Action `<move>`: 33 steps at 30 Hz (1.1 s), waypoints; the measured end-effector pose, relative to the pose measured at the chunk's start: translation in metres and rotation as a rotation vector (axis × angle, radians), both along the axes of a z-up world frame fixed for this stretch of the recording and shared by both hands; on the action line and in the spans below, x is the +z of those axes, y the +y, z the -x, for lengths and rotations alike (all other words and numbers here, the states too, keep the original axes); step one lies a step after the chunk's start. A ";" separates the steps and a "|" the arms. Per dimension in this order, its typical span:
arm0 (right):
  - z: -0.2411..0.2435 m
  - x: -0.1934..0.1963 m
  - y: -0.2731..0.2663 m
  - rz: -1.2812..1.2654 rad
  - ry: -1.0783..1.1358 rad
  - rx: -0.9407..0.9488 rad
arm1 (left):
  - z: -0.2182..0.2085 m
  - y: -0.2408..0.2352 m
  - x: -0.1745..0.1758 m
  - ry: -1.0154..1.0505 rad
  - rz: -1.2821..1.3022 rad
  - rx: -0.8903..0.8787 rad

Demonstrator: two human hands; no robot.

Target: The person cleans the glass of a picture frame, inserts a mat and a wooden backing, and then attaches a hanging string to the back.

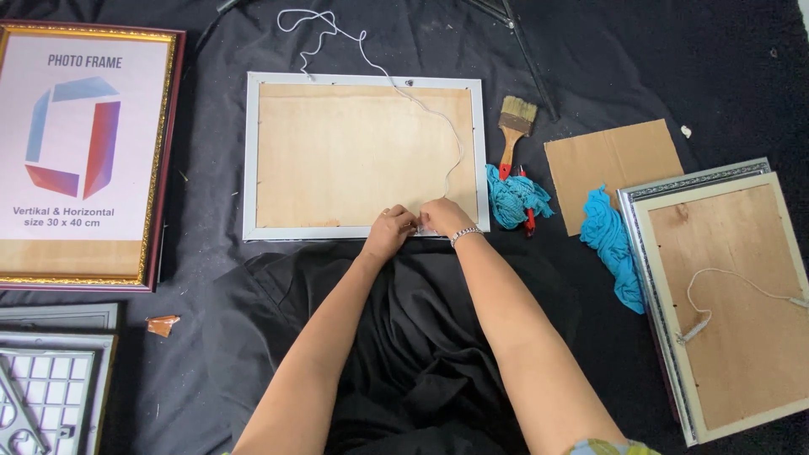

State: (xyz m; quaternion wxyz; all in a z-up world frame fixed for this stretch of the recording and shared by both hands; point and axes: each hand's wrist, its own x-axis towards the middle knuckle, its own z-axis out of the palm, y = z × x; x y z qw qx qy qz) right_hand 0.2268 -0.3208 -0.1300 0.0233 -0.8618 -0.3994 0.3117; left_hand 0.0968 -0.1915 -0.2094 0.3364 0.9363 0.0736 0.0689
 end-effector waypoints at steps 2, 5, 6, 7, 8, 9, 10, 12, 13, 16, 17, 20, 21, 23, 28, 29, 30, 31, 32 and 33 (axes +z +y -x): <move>-0.001 -0.002 0.001 -0.032 0.005 -0.019 | 0.002 0.000 0.005 0.002 0.009 0.003; -0.004 -0.017 -0.003 -0.081 0.008 -0.042 | 0.003 -0.002 0.010 0.005 0.025 0.018; -0.005 -0.024 -0.004 -0.098 0.007 -0.047 | 0.003 -0.002 0.011 0.007 0.030 0.032; -0.006 -0.027 -0.004 -0.098 0.008 -0.045 | 0.003 -0.002 0.011 0.008 0.031 0.033; -0.008 -0.030 -0.004 -0.107 0.014 -0.067 | 0.003 -0.002 0.011 0.017 0.029 0.027; -0.010 -0.034 -0.003 -0.117 0.020 -0.088 | 0.003 -0.002 0.011 0.025 0.028 0.022; -0.010 -0.033 -0.003 -0.117 0.022 -0.086 | 0.003 -0.001 0.011 0.027 0.028 0.023; -0.010 -0.031 -0.004 -0.127 0.028 -0.076 | 0.002 -0.001 0.011 0.023 0.038 0.013; -0.010 -0.033 -0.004 -0.126 0.029 -0.075 | 0.003 -0.001 0.013 0.025 0.039 0.014; -0.010 -0.035 -0.005 -0.132 0.017 -0.054 | 0.005 -0.002 0.014 0.031 0.037 0.008; -0.010 -0.032 -0.005 -0.139 0.027 -0.044 | 0.004 -0.003 0.013 0.032 0.030 0.010; -0.012 -0.029 -0.005 -0.144 0.063 -0.032 | 0.005 -0.002 0.014 0.036 0.039 0.002; -0.013 -0.030 -0.005 -0.141 0.089 -0.029 | 0.005 -0.002 0.016 0.040 0.055 -0.006; -0.012 -0.025 -0.005 -0.133 0.113 -0.032 | 0.006 -0.001 0.013 0.045 0.056 -0.005; -0.013 -0.024 -0.006 -0.126 0.146 -0.014 | 0.006 -0.001 0.011 0.052 0.070 -0.008; -0.013 -0.023 -0.005 -0.119 0.149 -0.001 | 0.007 -0.001 0.010 0.055 0.069 0.010; -0.013 -0.022 -0.005 -0.113 0.152 0.011 | 0.006 -0.002 0.009 0.057 0.067 0.027; -0.014 -0.024 -0.005 -0.113 0.152 0.011 | 0.006 -0.002 0.010 0.057 0.067 0.027; -0.014 -0.026 -0.004 -0.111 0.147 0.005 | 0.006 -0.002 0.011 0.057 0.065 0.027; -0.015 -0.028 -0.004 -0.110 0.142 -0.002 | 0.006 -0.002 0.013 0.058 0.062 0.027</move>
